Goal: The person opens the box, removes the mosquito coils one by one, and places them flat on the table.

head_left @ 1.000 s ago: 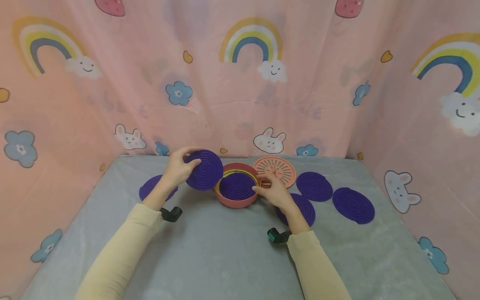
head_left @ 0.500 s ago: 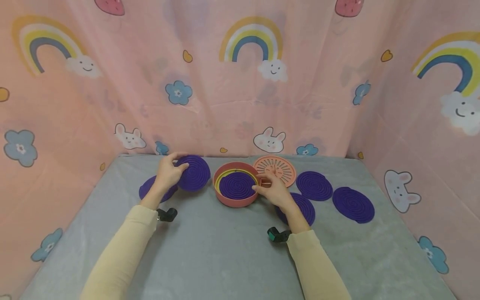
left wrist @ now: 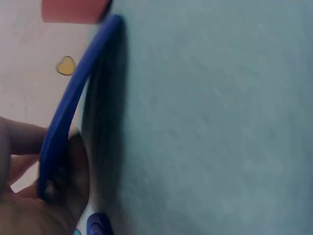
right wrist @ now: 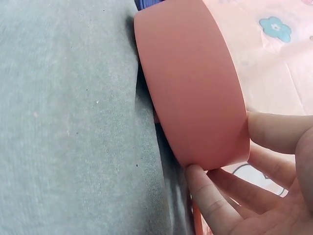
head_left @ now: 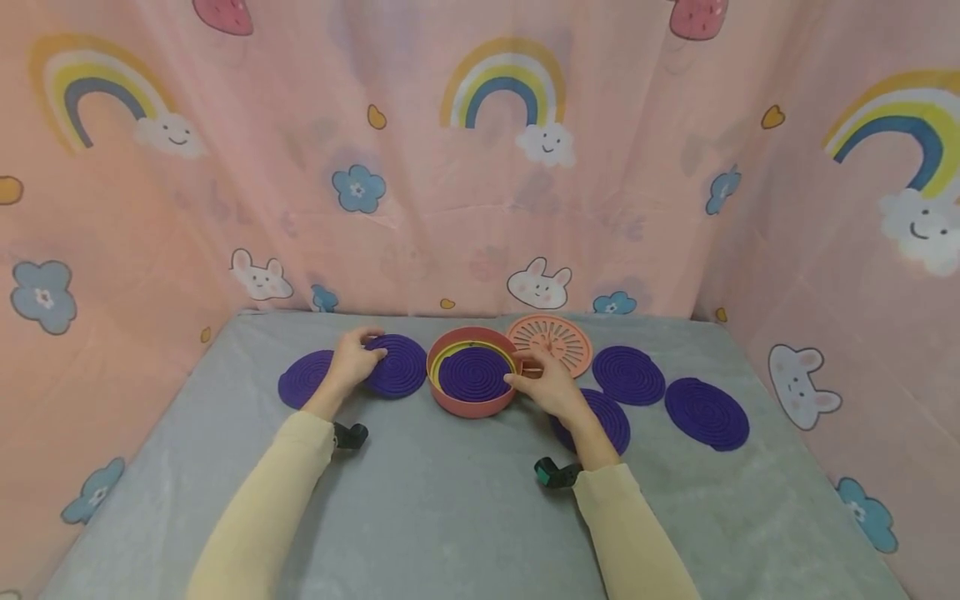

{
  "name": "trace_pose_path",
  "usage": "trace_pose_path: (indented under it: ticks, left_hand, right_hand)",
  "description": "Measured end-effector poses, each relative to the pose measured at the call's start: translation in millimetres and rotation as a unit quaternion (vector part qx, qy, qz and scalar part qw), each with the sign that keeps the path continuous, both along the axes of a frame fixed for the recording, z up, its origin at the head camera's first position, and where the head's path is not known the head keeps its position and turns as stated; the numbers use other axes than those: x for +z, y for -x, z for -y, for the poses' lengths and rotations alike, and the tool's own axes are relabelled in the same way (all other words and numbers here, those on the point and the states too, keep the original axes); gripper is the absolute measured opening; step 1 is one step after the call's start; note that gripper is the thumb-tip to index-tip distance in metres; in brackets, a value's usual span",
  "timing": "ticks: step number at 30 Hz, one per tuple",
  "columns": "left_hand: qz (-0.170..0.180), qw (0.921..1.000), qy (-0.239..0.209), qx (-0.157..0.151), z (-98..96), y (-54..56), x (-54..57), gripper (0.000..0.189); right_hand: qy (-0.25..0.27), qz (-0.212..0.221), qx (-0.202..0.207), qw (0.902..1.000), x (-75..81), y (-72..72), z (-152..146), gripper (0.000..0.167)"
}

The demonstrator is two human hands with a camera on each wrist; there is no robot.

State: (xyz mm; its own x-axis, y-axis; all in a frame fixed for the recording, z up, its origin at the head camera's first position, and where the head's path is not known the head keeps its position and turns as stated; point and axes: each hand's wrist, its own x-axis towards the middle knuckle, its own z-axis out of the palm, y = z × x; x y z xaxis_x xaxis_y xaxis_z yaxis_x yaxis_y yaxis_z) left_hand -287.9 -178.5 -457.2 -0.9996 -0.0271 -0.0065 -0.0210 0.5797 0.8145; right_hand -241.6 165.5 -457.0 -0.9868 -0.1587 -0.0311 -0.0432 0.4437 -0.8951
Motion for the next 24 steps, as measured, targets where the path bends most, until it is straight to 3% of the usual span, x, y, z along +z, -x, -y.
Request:
trace_pose_path:
  ticks: [4, 9, 15, 24]
  left_hand:
    - [0.008, 0.9976, 0.067, -0.015, 0.5, 2.5, -2.2, 0.042]
    - [0.007, 0.9925, 0.114, -0.042, -1.4, 5.2, 2.4, 0.042]
    - [0.003, 0.9902, 0.126, -0.06, -2.2, 7.0, 17.2, 0.039]
    - [-0.053, 0.9876, 0.122, -0.084, -5.4, 3.9, 43.7, 0.035]
  right_hand:
    - [-0.006, -0.005, -0.002, 1.0, -0.8, -0.1, 1, 0.052]
    - [-0.011, -0.007, 0.0, 0.9999, -1.1, -0.2, 2, 0.052]
    - [-0.012, -0.009, 0.0, 0.9999, -1.6, -1.4, 3, 0.052]
    - [-0.005, -0.006, 0.005, 1.0, -3.2, 0.0, 0, 0.053]
